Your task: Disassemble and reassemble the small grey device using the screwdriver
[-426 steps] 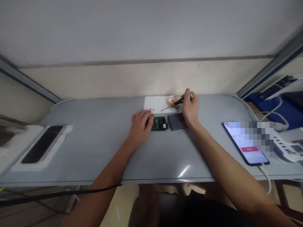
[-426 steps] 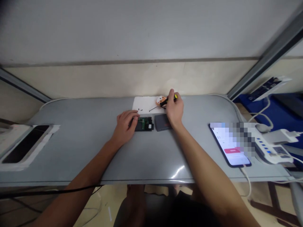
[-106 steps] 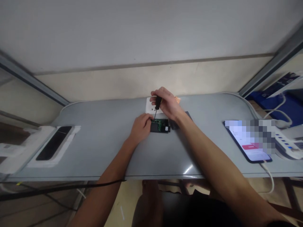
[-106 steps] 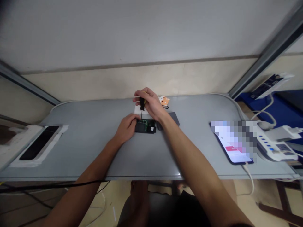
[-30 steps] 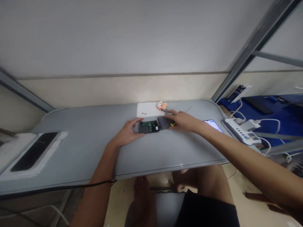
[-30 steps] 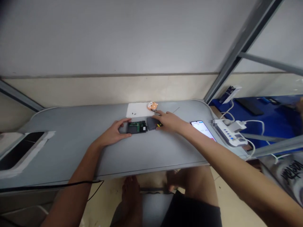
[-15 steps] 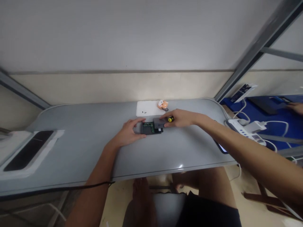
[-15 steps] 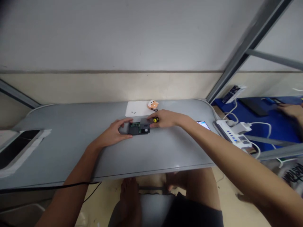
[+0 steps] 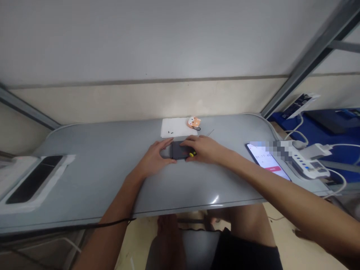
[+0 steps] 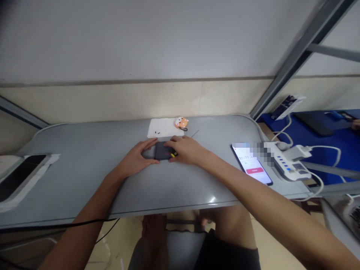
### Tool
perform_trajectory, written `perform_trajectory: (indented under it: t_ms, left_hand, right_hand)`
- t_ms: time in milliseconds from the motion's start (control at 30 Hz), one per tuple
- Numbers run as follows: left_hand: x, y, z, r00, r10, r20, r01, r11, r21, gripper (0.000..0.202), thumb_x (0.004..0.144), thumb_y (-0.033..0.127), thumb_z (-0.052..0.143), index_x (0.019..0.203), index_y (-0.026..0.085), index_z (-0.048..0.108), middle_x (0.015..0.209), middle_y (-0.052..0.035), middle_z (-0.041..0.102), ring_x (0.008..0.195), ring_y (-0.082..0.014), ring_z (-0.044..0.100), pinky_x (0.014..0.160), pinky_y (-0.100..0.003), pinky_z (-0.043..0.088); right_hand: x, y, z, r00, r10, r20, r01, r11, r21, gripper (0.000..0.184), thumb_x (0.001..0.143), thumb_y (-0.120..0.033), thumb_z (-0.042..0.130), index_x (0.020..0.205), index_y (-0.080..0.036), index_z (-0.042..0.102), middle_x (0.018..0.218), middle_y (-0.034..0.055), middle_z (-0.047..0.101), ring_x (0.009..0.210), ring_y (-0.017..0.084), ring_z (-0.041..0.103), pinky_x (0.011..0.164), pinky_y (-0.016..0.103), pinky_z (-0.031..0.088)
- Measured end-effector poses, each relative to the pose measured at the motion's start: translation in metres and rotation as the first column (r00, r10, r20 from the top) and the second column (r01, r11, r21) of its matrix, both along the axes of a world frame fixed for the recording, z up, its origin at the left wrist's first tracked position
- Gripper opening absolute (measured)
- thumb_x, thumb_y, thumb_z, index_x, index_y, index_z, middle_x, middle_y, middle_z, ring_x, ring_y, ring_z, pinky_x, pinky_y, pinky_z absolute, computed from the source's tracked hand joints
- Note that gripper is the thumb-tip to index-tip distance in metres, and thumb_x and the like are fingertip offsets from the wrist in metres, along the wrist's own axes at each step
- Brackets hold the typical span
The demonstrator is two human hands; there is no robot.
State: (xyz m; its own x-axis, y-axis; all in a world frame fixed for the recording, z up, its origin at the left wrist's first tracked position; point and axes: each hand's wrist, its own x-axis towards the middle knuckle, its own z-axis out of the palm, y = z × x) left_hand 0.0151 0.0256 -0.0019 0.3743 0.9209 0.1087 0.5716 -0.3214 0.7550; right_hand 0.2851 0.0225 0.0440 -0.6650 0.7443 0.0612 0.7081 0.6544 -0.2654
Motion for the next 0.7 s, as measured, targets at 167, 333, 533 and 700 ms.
perform_trajectory:
  t_ms: [167, 333, 533, 700]
  left_hand:
    - [0.001, -0.001, 0.003, 0.998, 0.038, -0.05, -0.041, 0.998, -0.046, 0.091, 0.068, 0.039, 0.095, 0.151, 0.031, 0.058, 0.141, -0.0089, 0.063, 0.132, -0.0322, 0.061, 0.117, -0.049, 0.047]
    - [0.005, -0.006, 0.013, 0.994, 0.012, -0.11, -0.014, 1.0, -0.01, 0.083, 0.068, 0.045, 0.096, 0.144, 0.032, 0.064, 0.132, -0.0073, 0.066, 0.127, -0.0325, 0.06, 0.116, -0.05, 0.047]
    - [0.001, -0.012, 0.015, 0.998, 0.02, -0.054, -0.022, 0.999, -0.033, 0.06, 0.084, 0.048, 0.081, 0.139, 0.029, 0.065, 0.129, -0.0087, 0.062, 0.118, -0.0285, 0.061, 0.11, -0.048, 0.051]
    - [0.003, -0.015, 0.018, 0.999, 0.0, -0.053, 0.004, 0.997, 0.079, 0.045, 0.092, 0.043, 0.07, 0.134, 0.026, 0.066, 0.125, -0.0095, 0.064, 0.123, -0.0292, 0.056, 0.113, -0.049, 0.049]
  right_hand:
    - [-0.004, -0.003, -0.004, 0.996, -0.005, -0.09, 0.001, 0.999, -0.044, 0.053, 0.092, -0.04, 0.074, 0.142, -0.022, 0.064, 0.139, 0.015, 0.065, 0.107, 0.029, 0.07, 0.094, 0.043, 0.053]
    - [-0.013, 0.002, 0.016, 0.765, -0.073, -0.64, 0.102, 0.995, 0.009, 0.029, 0.103, -0.044, 0.057, 0.119, -0.025, 0.072, 0.126, 0.0096, 0.069, 0.114, 0.023, 0.066, 0.1, 0.039, 0.052]
    - [-0.011, 0.039, 0.017, -0.039, -0.488, -0.872, 0.393, 0.795, -0.463, 0.063, 0.1, -0.076, 0.033, 0.083, -0.023, 0.064, 0.073, 0.0028, 0.055, 0.067, 0.016, 0.055, 0.065, 0.033, 0.045]
    - [-0.012, 0.05, -0.024, -0.106, -0.663, -0.741, 0.228, 0.709, -0.667, 0.065, 0.091, -0.085, 0.043, 0.083, -0.023, 0.06, 0.059, -0.0013, 0.052, 0.051, 0.013, 0.043, 0.05, 0.03, 0.032]
